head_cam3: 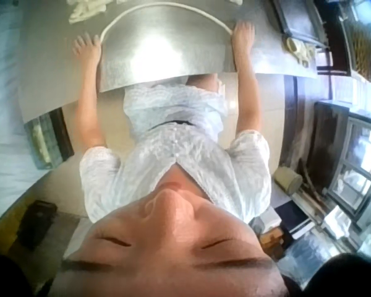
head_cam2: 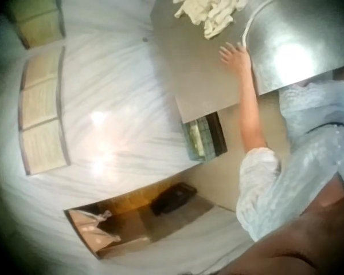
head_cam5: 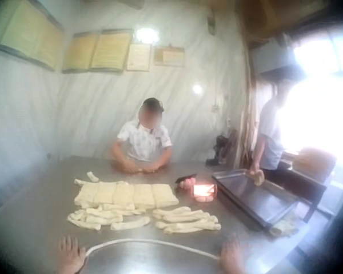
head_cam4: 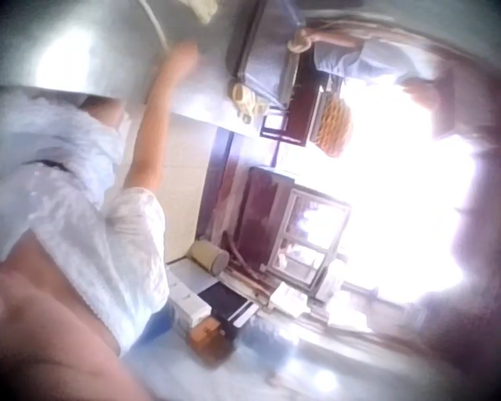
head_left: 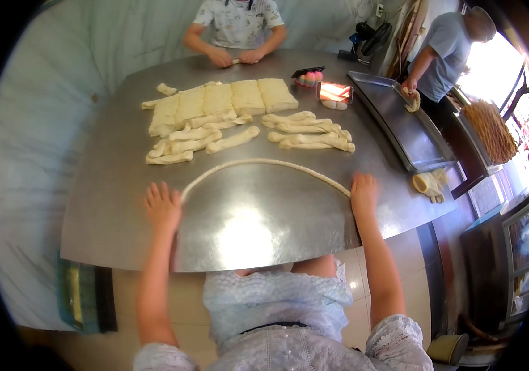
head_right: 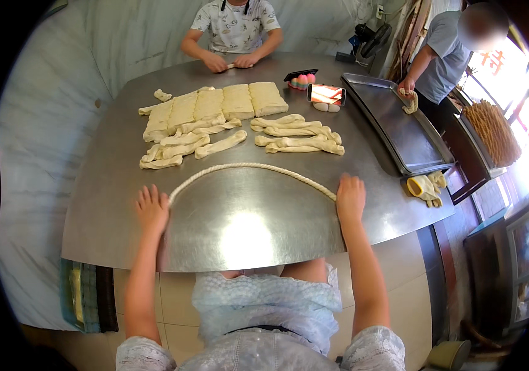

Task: The person braids long strands of dough on a stainless steel table. They repeatedly stretch the dough, twist it into a rope, and place the finished braids onto a metal tray. Another person is visible in the background performing similar tasks.

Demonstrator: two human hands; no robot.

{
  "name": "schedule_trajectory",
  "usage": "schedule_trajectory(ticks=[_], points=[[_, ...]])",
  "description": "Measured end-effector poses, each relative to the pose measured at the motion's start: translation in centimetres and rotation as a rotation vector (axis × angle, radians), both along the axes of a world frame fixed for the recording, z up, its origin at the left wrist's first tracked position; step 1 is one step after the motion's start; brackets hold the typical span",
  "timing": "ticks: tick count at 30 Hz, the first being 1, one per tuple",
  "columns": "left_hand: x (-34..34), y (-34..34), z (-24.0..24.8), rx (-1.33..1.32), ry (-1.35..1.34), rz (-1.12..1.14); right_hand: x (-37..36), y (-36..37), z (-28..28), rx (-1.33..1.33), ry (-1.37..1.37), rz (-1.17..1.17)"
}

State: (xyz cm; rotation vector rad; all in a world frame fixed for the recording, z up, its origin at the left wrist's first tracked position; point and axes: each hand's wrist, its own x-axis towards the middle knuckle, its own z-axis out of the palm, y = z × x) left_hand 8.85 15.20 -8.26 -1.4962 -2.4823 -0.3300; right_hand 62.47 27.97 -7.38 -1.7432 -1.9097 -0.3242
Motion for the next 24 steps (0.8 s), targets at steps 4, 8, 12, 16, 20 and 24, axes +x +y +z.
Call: schedule_trajectory(ticks=[4,8,12,16,20,24], points=[[9.0,-8.7,2.7,-0.072,-0.082,-0.278,-1.2,-4.3,0.4,0.034,0.065,0.349],[10.5,-12.0,1.7,0.038,0.088,-0.331,-3.2,-6.5,2.0,0.04,0.144,0.359],[9.5,-11.7,4.4,0.133,-0.269,-0.536,-2.5,-7.8,2.1,-0.305,0.693,0.345],[7.0,-13.7,12.9,-0.357,-0.843,-0.34,-3.6,-11.8,14.4,-0.704,0.383,0.591],[-2.9,-12.2,19.0,0.184,-1.107,-0.668,5.2,-10.9,21.7,-0.498,0.636,0.872],[-24.3,-11.4,9.6,0.168,-1.057,-0.364,18.3,-4.8,12.9,-0.833,0.671,0.275]])
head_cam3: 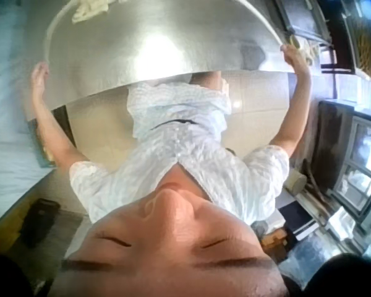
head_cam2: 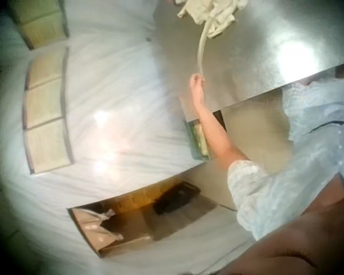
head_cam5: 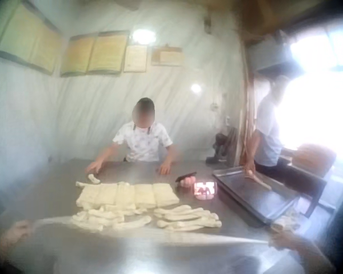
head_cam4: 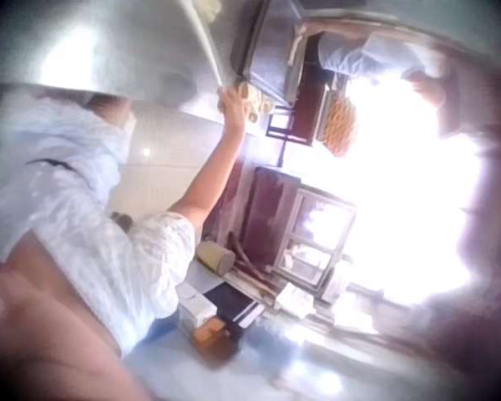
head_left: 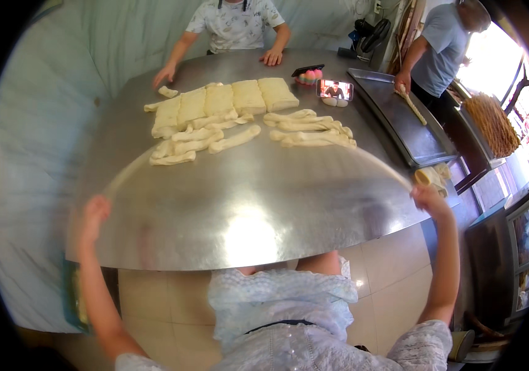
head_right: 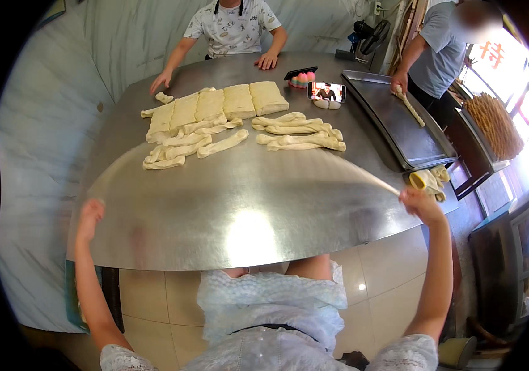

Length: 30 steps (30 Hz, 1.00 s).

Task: The person braids long strands of dough on a stainless steel table. They repeatedly stretch the dough, twist it into a rope, and place the finished braids onto a metal tray. Another person is visible in the background performing similar tasks.

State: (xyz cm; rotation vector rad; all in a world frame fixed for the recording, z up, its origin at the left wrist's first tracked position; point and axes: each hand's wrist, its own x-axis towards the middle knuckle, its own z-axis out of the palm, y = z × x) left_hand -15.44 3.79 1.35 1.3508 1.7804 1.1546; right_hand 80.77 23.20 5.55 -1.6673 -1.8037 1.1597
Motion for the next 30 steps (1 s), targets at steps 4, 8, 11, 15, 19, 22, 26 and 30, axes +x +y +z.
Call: schedule_trajectory(ticks=[4,8,11,15,19,22,26,30], points=[[-0.7,0.4,-6.6,-0.012,0.968,0.27,13.5,-4.2,-7.3,0.447,-0.638,-0.77],[11.6,2.8,-7.8,0.367,0.364,0.578,7.9,-5.9,-8.4,0.835,-0.198,-0.886],[25.2,4.6,-6.4,0.234,0.714,0.229,-8.2,-8.1,-10.6,0.987,-0.543,-0.679],[30.8,7.0,-7.7,0.396,0.792,0.067,-19.8,-9.8,-14.9,0.714,-0.796,-0.173],[25.5,11.4,-8.2,0.106,0.653,0.043,-14.5,0.4,-14.7,0.656,-0.854,-0.588],[26.7,11.7,-8.9,0.156,0.812,0.239,-11.9,4.0,-12.0,0.641,-0.831,-0.729],[35.4,3.8,-6.3,0.01,1.092,0.004,-13.8,-0.4,-12.5,0.522,-0.829,-0.313],[32.4,-0.8,-7.3,0.034,0.878,-0.186,-15.7,-3.0,-14.0,0.891,-0.735,-0.201]])
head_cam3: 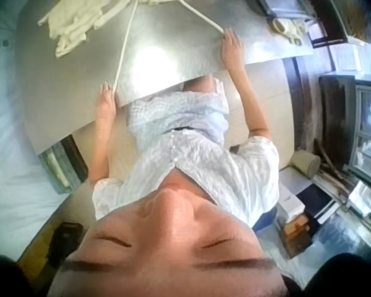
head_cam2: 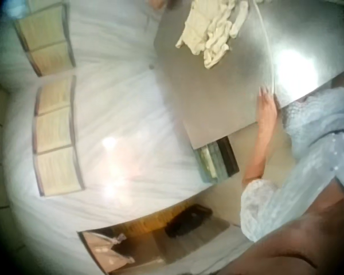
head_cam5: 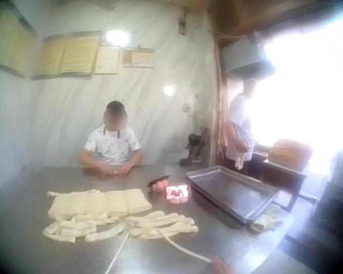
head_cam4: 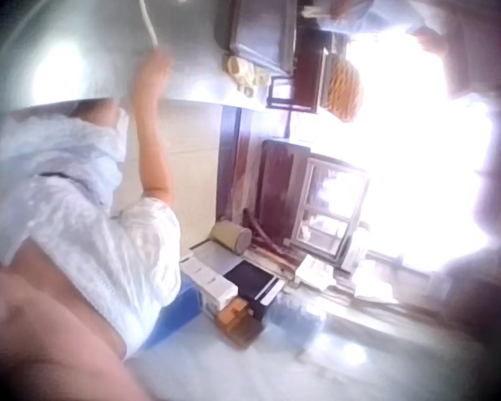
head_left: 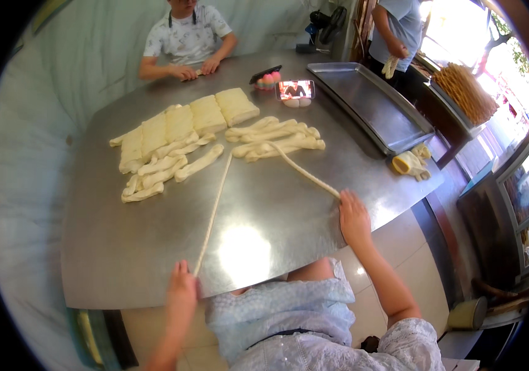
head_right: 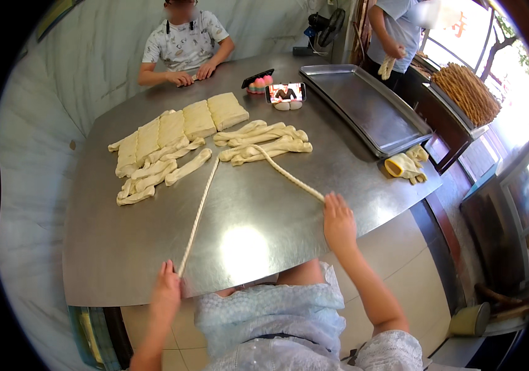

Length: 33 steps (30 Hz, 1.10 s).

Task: The person braids long strands of dough on a stainless steel table. They repeatedly stretch the dough, twist it into a rope, and place the finished braids onto a metal tray. Another person is visible in the background performing similar tasks.

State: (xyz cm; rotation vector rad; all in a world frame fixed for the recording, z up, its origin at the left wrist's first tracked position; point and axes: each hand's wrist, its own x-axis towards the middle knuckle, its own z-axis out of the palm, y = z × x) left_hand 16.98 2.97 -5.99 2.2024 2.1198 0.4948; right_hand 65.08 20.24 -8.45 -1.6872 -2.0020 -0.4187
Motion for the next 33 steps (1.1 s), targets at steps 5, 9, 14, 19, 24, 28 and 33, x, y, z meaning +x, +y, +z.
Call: schedule_trajectory(ticks=[5,9,14,19,24,28,33], points=[[-7.4,8.9,6.7,-0.102,-0.367,0.503,3.0,2.6,1.2,-0.038,0.093,-0.011],[-13.1,7.0,-4.1,0.336,0.211,0.392,0.1,-2.1,1.5,-0.189,0.173,0.042],[-10.6,10.7,1.7,-0.026,-0.167,0.446,4.1,-0.5,-2.1,0.019,-0.049,-0.243],[-14.3,13.9,-0.4,0.044,0.107,0.627,8.1,8.5,0.2,0.129,0.078,-0.488],[-3.6,6.9,-1.1,0.022,0.144,0.336,6.8,4.3,-0.8,0.038,0.224,-0.082],[1.5,-0.3,-1.4,0.067,0.298,0.217,3.8,0.8,2.0,0.038,0.186,0.075],[2.1,-2.8,1.7,0.218,-0.03,0.054,4.1,-1.6,0.4,-0.125,0.662,0.008]])
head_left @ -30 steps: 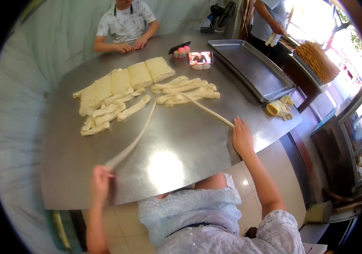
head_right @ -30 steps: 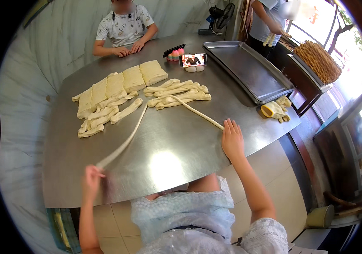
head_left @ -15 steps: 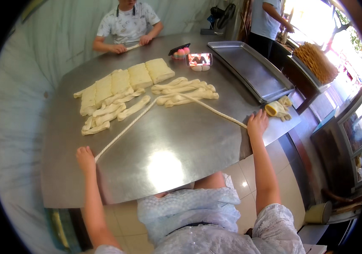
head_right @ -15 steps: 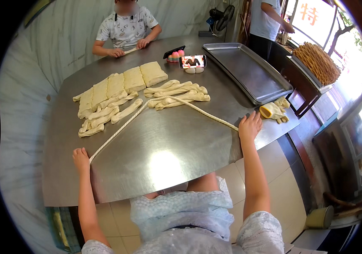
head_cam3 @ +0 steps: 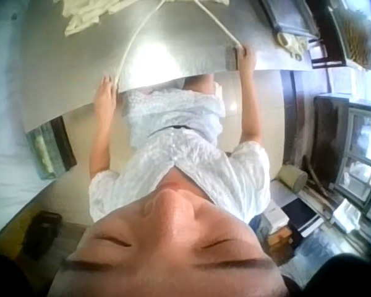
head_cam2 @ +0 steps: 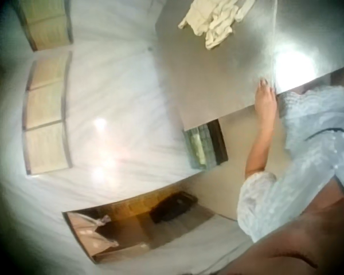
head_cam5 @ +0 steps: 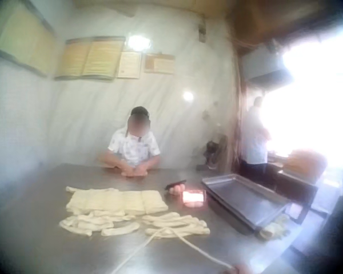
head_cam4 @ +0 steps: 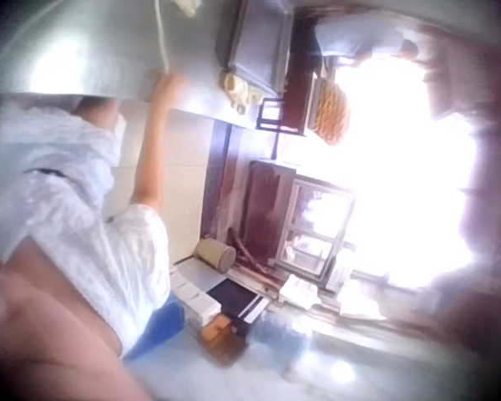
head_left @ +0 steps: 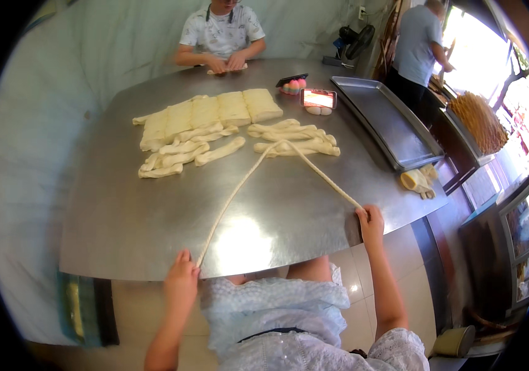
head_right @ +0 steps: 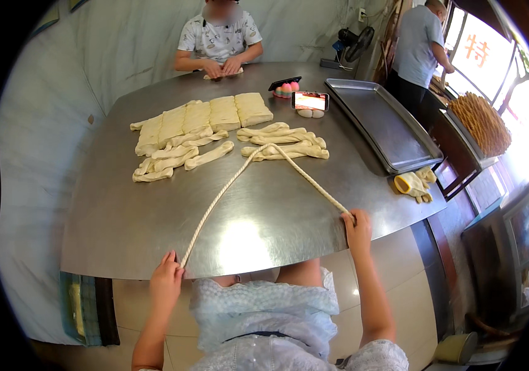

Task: The person braids long strands of dough on a stainless steel table. They repeatedly stretch the dough, twist it into a rope, and place the finished braids onto a metal tray. Another person is visible in the background performing similar tasks.

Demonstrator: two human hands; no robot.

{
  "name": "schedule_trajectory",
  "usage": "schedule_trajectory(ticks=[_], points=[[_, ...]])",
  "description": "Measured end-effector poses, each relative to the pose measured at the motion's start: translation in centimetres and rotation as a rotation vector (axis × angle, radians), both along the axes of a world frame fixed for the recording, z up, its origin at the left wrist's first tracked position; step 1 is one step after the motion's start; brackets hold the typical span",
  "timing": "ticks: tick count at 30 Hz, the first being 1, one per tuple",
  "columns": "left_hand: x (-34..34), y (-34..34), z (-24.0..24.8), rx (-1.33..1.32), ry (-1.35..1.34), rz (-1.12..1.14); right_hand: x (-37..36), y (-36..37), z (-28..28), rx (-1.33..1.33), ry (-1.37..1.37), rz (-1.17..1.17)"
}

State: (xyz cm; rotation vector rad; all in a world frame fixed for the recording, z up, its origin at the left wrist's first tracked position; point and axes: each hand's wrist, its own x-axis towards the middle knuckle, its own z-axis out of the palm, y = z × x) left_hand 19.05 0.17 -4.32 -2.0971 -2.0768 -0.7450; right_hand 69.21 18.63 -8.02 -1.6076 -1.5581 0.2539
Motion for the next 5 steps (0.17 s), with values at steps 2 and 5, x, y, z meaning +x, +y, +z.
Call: schedule_trajectory(ticks=[2,5], points=[[-1.3,-1.3,3.9,-0.403,-0.425,0.118,0.5,-0.5,1.5,-0.285,0.23,0.136],[-5.3,-2.7,12.9,-0.734,-0.536,0.195,-0.4,-2.8,9.6,-0.557,0.211,0.443]])
